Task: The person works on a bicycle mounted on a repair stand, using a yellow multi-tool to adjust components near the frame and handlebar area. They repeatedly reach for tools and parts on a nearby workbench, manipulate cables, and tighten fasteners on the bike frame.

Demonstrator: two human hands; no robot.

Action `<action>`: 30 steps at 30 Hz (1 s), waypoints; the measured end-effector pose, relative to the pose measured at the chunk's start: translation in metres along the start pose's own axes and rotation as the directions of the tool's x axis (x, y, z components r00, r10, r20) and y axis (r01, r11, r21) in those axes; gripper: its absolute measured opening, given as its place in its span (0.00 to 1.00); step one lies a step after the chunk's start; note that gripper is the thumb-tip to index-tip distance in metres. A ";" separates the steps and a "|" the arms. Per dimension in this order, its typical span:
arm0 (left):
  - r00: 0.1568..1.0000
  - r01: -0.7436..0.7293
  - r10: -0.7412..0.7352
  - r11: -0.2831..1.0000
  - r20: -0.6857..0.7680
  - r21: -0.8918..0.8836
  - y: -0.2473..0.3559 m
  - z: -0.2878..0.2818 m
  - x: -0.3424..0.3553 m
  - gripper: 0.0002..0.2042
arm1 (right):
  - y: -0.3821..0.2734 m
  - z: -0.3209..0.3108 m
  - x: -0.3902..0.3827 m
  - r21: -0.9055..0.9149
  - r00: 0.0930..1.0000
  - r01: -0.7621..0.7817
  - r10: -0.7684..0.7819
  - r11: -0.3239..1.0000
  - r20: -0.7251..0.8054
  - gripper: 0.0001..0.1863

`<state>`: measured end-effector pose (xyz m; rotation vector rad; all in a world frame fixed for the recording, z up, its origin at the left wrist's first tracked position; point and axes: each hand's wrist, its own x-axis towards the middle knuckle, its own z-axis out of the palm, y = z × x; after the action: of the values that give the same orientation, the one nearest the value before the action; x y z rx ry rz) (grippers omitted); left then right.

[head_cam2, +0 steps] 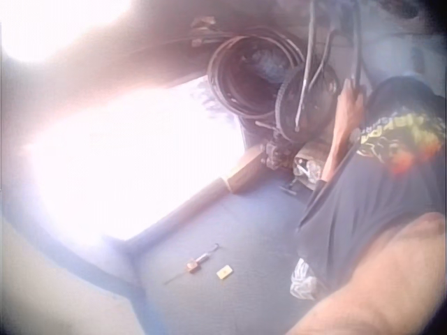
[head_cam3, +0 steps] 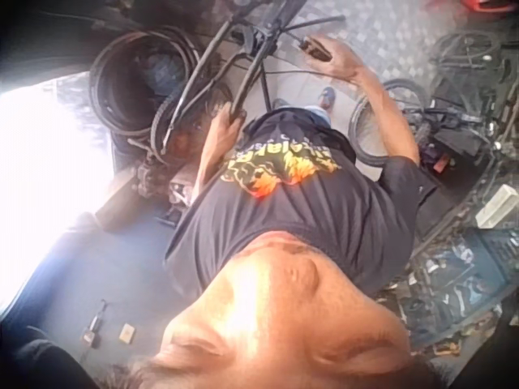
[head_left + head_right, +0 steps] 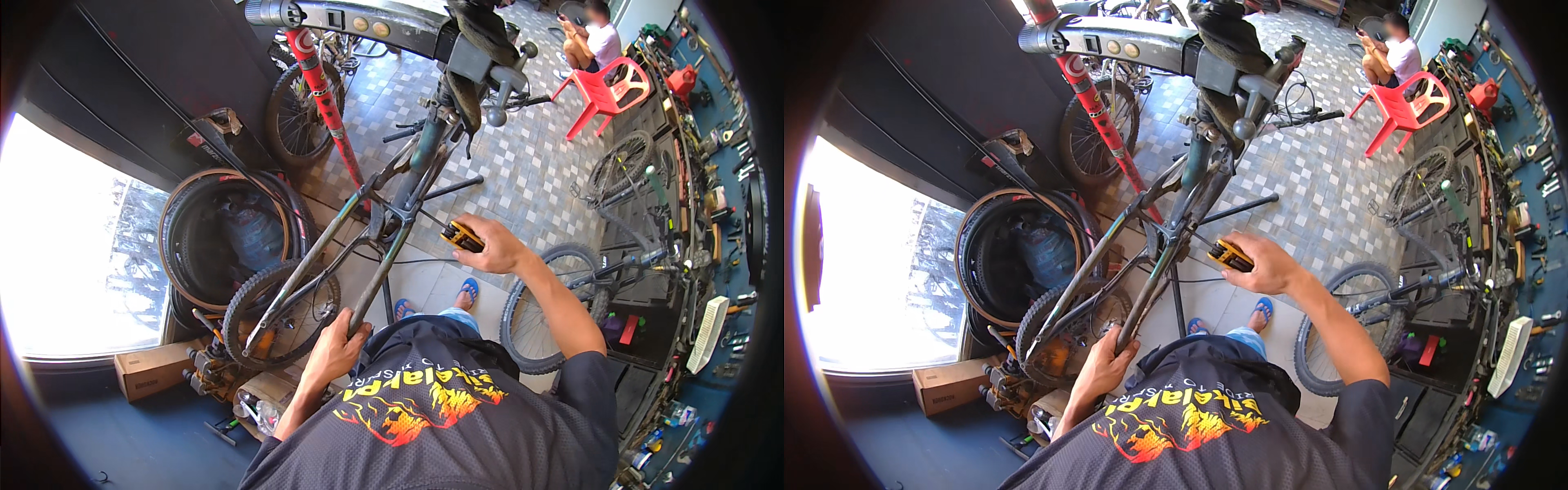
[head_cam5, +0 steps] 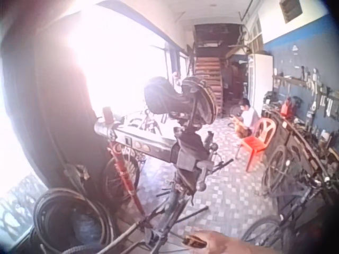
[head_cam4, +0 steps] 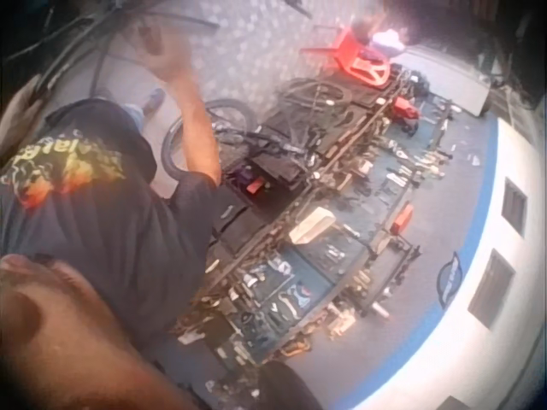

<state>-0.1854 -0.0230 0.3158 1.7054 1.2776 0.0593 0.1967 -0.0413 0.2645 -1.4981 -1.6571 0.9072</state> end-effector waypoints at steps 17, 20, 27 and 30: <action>1.000 0.000 0.000 1.000 -0.011 0.018 0.006 0.004 0.004 0.16 | -0.034 -0.015 -0.006 0.219 0.812 -0.556 0.468 0.802 0.349 0.34; 0.999 0.032 -0.032 0.999 0.009 0.013 0.006 0.008 0.004 0.17 | -0.046 0.006 -0.016 -0.519 0.992 -0.122 0.092 0.846 -0.083 0.37; 1.000 0.013 -0.013 0.999 0.000 0.031 0.005 0.008 0.003 0.17 | -0.014 -0.002 -0.007 0.475 0.839 -0.540 0.396 0.695 0.373 0.33; 1.000 -0.022 0.023 0.999 -0.001 0.041 0.004 0.007 0.004 0.16 | 0.019 0.024 0.011 0.809 0.806 -0.586 -0.067 0.050 0.588 0.30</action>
<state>-0.1771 -0.0243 0.3125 1.7553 1.2690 0.0482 0.1847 -0.0294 0.2363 -0.4910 -0.4604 2.2130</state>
